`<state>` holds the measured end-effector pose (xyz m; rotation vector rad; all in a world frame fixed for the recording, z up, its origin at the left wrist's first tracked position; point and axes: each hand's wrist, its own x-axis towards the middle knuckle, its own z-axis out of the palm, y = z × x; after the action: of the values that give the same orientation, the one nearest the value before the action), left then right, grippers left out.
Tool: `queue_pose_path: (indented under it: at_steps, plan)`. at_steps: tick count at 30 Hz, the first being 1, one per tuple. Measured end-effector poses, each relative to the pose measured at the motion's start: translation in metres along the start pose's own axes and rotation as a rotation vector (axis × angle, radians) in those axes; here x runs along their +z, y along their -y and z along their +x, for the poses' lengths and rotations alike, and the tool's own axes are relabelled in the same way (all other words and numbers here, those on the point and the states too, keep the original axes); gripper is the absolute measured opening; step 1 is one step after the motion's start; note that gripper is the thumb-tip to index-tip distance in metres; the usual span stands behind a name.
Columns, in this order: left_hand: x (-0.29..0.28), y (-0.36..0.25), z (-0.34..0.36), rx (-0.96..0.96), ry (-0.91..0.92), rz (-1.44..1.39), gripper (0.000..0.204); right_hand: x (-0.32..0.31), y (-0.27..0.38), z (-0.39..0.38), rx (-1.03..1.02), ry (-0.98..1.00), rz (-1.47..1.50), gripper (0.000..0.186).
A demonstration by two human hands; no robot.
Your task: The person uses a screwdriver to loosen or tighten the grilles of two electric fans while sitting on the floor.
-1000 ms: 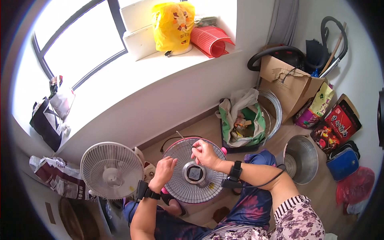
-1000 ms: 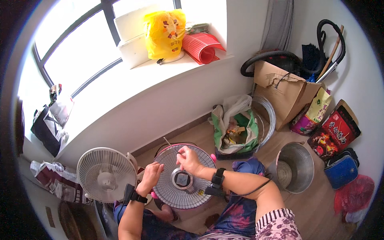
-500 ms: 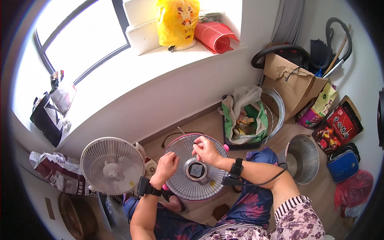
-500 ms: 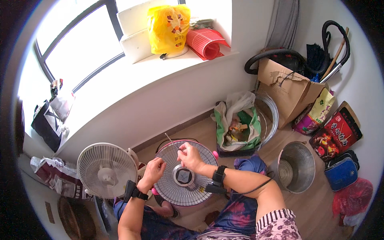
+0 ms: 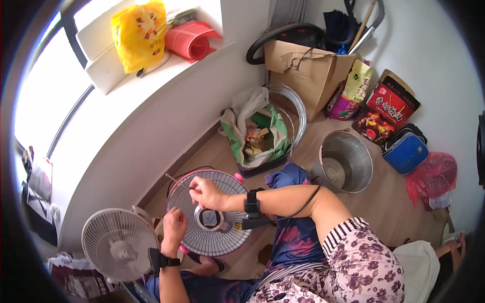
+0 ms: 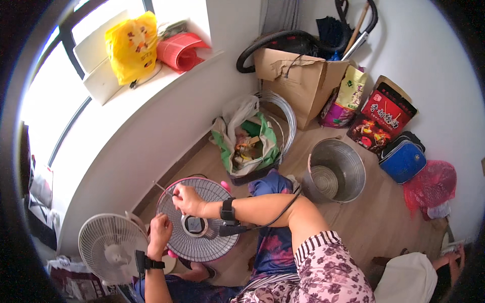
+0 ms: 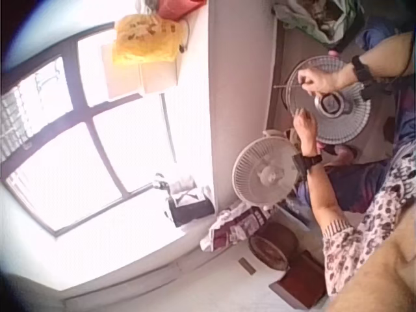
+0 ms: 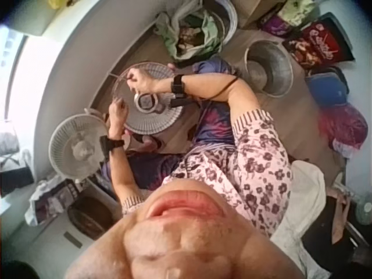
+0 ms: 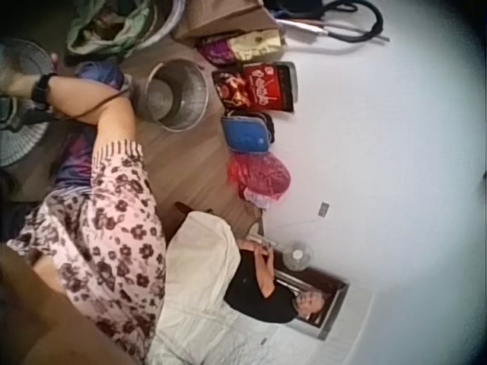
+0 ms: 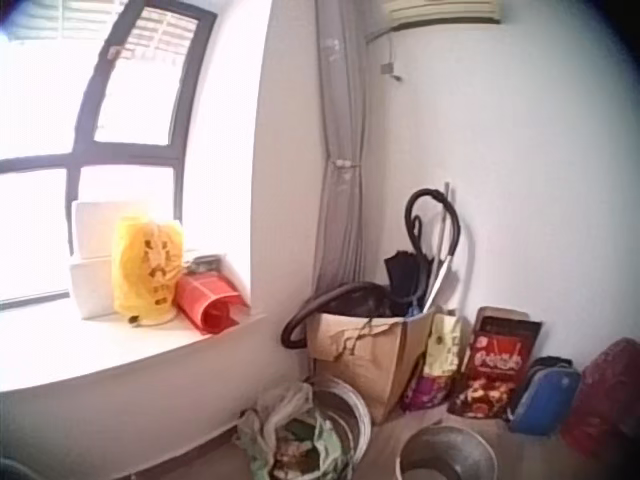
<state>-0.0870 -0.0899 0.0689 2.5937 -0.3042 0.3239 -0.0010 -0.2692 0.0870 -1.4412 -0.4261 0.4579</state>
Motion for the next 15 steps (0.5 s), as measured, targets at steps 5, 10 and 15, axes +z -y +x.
queue_pose_path:
  at_steps: [5,10,15]
  plan:
    - [0.0080,-0.0070,0.0070,0.011,0.005,-0.052,0.013,-0.0090,-0.0018,0.0013,-0.010,-0.043,-0.005,0.017]
    - [0.0056,-0.0062,0.0040,0.004,-0.015,-0.044,0.015,-0.0053,-0.0026,-0.0029,-0.015,-0.029,0.070,0.014]
    - [0.0045,-0.0067,0.0057,0.002,-0.003,-0.036,0.016,-0.0066,0.0004,-0.0004,-0.017,-0.043,0.055,0.014]
